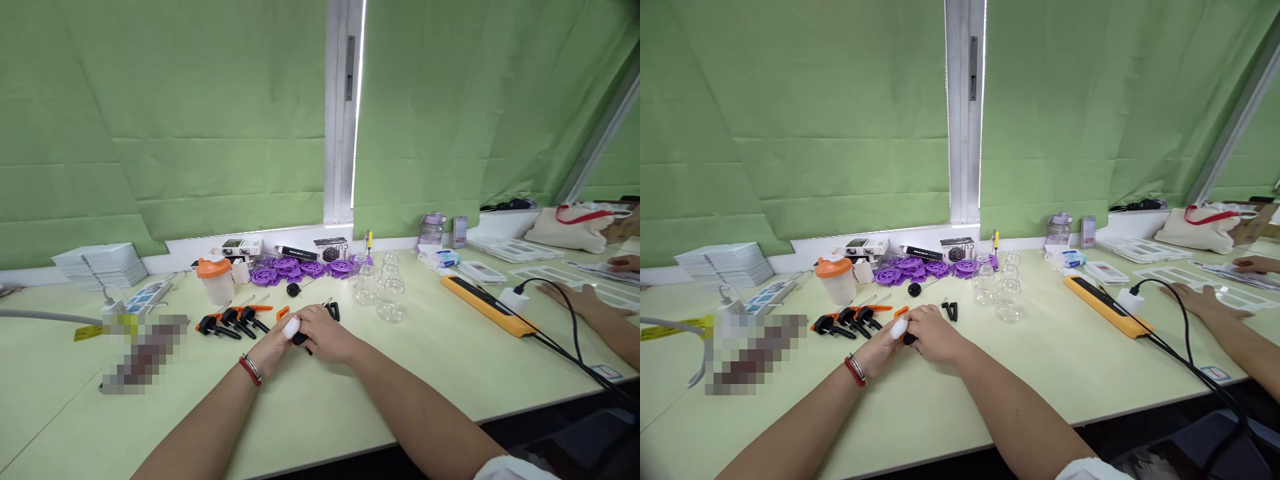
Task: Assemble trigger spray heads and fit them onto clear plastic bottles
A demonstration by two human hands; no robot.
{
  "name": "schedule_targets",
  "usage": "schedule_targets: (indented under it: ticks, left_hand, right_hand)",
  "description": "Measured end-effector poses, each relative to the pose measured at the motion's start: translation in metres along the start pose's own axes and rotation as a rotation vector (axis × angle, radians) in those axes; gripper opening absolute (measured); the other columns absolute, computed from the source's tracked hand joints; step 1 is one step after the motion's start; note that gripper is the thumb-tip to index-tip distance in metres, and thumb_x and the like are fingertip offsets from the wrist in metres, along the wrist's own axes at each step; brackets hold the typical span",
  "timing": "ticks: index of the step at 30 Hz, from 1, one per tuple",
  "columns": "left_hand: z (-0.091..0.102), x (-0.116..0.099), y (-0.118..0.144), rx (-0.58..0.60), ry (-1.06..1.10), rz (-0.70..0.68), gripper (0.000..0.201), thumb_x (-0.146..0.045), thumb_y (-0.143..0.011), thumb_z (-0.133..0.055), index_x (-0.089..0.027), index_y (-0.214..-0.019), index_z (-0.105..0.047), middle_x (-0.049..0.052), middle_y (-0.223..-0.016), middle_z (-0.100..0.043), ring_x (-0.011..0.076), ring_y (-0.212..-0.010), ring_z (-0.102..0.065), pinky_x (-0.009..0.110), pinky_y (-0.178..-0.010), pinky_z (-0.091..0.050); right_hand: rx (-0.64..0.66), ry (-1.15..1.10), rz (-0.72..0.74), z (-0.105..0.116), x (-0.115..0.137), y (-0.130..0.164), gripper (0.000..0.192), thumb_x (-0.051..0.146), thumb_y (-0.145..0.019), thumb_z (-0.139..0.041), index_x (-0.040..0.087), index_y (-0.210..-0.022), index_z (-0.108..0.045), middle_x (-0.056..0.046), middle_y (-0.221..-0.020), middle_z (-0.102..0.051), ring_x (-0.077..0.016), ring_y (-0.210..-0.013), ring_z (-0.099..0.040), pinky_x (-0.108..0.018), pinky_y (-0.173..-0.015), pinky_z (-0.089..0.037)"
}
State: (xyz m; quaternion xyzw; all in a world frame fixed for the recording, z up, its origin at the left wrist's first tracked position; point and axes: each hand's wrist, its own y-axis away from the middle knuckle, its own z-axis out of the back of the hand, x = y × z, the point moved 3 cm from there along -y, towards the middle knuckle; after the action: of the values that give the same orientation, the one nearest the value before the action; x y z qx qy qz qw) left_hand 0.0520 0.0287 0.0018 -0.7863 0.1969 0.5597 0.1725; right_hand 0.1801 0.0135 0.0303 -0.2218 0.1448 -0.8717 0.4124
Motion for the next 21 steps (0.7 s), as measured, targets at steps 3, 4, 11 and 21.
schedule_targets:
  ticks: [3,4,11,21]
  left_hand:
    - [-0.004,-0.008,0.003,0.049,-0.120,0.010,0.033,-0.029,-0.069,-0.074,-0.020,-0.099,-0.065,0.007,-0.092,-0.063,0.0195,-0.080,-0.055,0.030,-0.070,-0.041]
    - [-0.005,-0.009,0.003,0.059,-0.150,0.009,0.036,-0.025,-0.067,-0.075,-0.021,-0.101,-0.065,0.007,-0.095,-0.062,0.0191,-0.080,-0.055,0.029,-0.069,-0.041]
    - [-0.003,0.005,0.000,0.008,-0.198,0.097,0.026,-0.020,-0.066,-0.073,-0.018,-0.090,-0.063,0.005,-0.079,-0.060,0.0168,-0.067,-0.053,0.026,-0.057,-0.038]
    - [0.014,0.003,-0.008,-0.269,-0.114,0.027,0.033,-0.027,-0.067,-0.073,-0.019,-0.096,-0.058,-0.002,-0.075,-0.050,0.0102,-0.062,-0.048,0.024,-0.056,-0.042]
  right_hand:
    - [0.005,-0.018,0.004,0.000,-0.002,0.000,0.013,0.013,-0.077,-0.061,0.021,-0.083,-0.069,-0.005,-0.107,-0.060,-0.0202,-0.102,-0.049,-0.037,-0.093,-0.030]
    - [-0.001,-0.031,0.005,0.001,-0.002,0.000,0.012,0.014,-0.077,-0.063,0.022,-0.082,-0.069,-0.004,-0.106,-0.060,-0.0195,-0.101,-0.049,-0.036,-0.093,-0.030]
    - [-0.008,-0.002,0.018,-0.002,-0.005,-0.002,0.016,0.016,-0.077,-0.062,0.028,-0.084,-0.071,-0.002,-0.118,-0.056,-0.0213,-0.110,-0.044,-0.042,-0.098,-0.024]
    - [-0.326,0.018,-0.812,0.007,-0.089,0.022,0.012,0.021,-0.080,-0.056,0.016,-0.080,-0.067,-0.009,-0.090,-0.060,-0.0189,-0.080,-0.056,-0.030,-0.071,-0.042]
